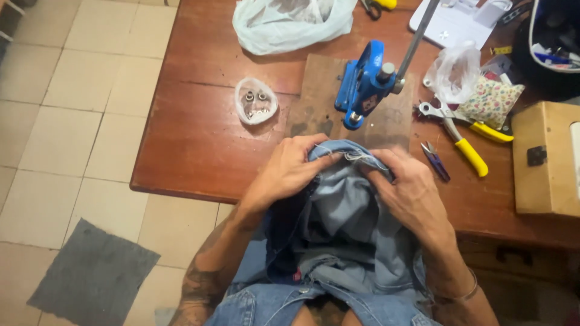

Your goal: Attaching metal studs to a denim vest using a hand press and pliers

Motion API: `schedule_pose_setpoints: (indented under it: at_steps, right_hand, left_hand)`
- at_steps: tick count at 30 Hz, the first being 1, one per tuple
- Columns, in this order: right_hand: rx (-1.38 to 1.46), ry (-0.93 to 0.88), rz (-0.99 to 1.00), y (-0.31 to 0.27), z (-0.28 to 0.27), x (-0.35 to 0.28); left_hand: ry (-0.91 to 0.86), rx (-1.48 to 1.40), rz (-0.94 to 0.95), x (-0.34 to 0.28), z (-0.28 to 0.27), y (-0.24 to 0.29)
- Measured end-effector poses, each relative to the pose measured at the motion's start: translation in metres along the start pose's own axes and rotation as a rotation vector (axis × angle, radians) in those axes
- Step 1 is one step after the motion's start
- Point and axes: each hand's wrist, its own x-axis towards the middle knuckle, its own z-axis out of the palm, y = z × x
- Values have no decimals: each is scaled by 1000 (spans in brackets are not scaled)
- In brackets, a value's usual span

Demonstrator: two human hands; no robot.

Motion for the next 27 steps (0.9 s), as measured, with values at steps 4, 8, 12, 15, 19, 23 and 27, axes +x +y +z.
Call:
schedule_pose_setpoints:
  at_steps: [4,8,12,15,19,23,27]
  right_hand:
    - [-317,268,-189,20,7,-20]
    - [-146,216,-52,4,-5,-22]
    - [281,12,192,-48,-40,-8]
    - [549,-55,424,-38,-43,-19]
    - [882,-41,534,-20,-12,-6]
    - [861,-67,577,31,22,1]
    - [837,-12,649,56,32,32]
  left_hand:
    - [153,301,246,-19,21,-17]
    - [459,730,576,-48,52,-19]
    - [560,630,597,-67,53,-7]
    - [335,304,433,-67,27,6]
    - [150,26,176,-49,14,4]
    - [131,-188,3,-2,27,-24]
    - [165,-202,-101,66,53,-71]
